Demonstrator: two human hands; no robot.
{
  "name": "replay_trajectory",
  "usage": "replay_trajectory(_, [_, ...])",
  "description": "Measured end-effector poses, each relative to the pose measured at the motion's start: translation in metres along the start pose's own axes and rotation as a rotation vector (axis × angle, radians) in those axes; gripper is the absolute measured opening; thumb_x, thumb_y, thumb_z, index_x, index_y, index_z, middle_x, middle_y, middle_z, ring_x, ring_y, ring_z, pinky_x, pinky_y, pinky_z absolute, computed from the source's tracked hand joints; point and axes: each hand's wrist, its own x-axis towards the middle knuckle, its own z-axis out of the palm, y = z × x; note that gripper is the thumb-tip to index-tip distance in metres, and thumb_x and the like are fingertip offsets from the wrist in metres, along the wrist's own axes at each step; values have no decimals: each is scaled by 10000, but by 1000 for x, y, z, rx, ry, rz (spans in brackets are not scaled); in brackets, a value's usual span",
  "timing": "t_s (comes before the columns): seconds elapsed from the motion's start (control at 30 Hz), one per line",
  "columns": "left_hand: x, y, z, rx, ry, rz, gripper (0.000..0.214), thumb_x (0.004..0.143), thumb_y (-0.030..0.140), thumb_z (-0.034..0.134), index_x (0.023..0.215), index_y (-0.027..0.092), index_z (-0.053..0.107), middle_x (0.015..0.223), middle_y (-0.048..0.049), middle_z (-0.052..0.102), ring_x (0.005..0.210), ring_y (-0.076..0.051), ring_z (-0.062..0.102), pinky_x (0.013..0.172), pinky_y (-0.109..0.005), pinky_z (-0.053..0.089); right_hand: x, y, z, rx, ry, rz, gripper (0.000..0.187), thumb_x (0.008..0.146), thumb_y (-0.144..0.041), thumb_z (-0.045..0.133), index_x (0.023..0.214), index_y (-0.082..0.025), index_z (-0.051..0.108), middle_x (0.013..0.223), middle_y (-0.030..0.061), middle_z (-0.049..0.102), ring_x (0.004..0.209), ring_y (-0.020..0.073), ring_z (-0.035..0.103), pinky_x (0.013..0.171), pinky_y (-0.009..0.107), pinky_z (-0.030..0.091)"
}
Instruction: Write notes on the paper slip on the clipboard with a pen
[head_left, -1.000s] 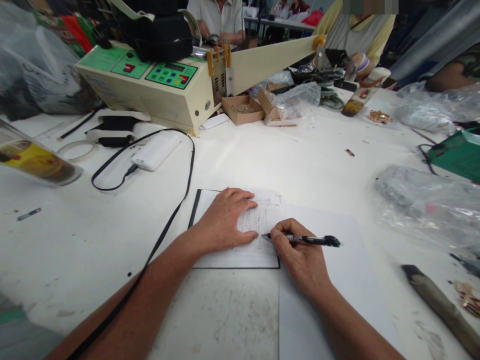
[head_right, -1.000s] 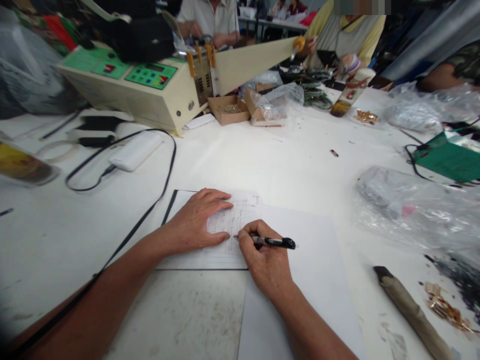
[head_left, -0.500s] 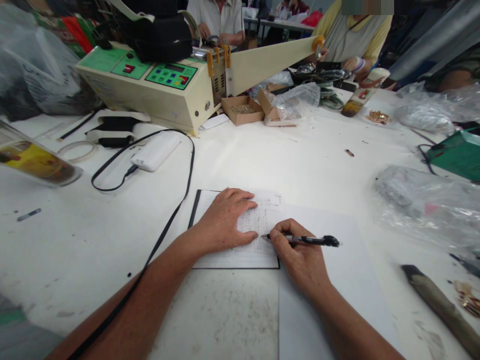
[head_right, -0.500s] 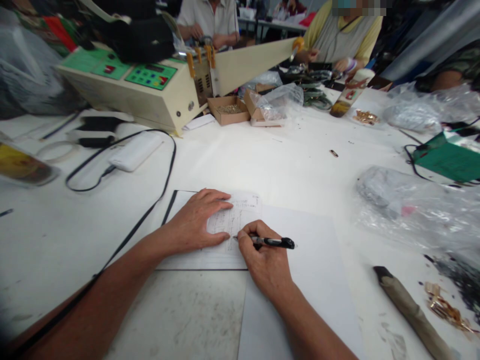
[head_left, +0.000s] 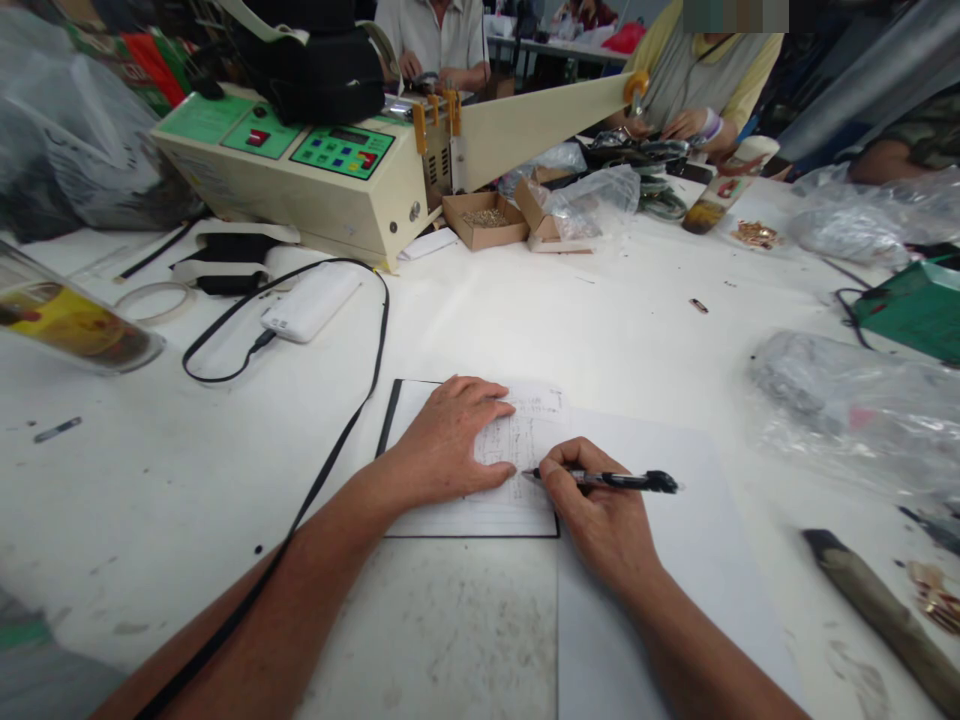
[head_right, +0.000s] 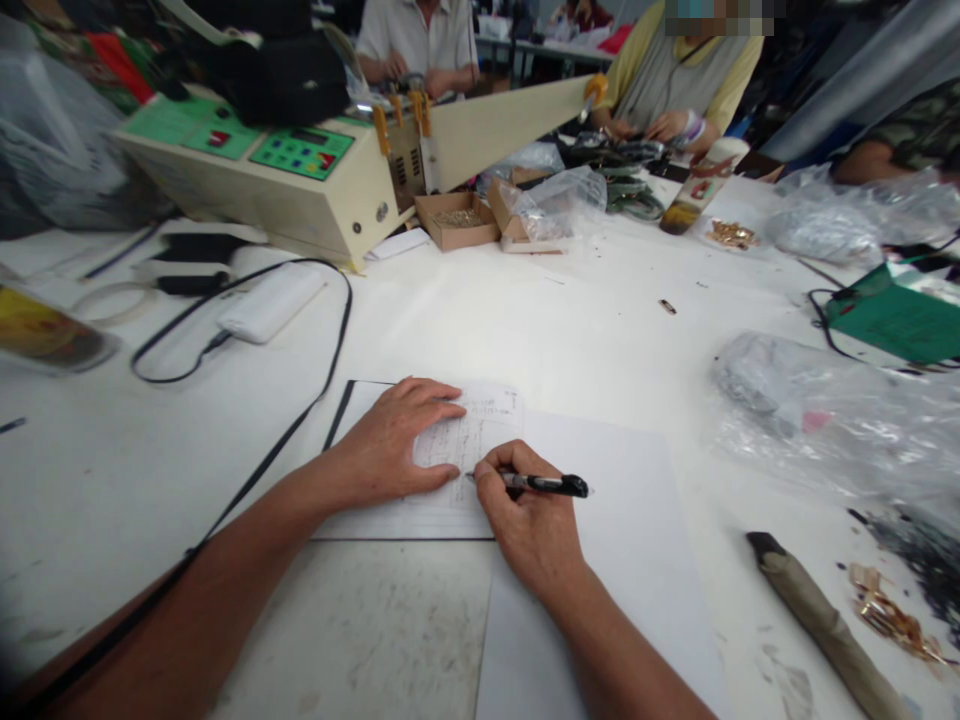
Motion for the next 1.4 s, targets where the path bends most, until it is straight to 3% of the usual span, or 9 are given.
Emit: replay_trajectory(1.4, [1, 3, -2, -1, -2, -12, 624, 709, 408, 875, 1263, 193, 683, 1435, -93, 602, 1335, -324, 490, 1206, -515, 363, 1, 0, -1, 19, -48, -28, 224, 911, -291, 590, 705, -218, 546, 629, -48, 496, 598, 136, 448, 562, 275, 351])
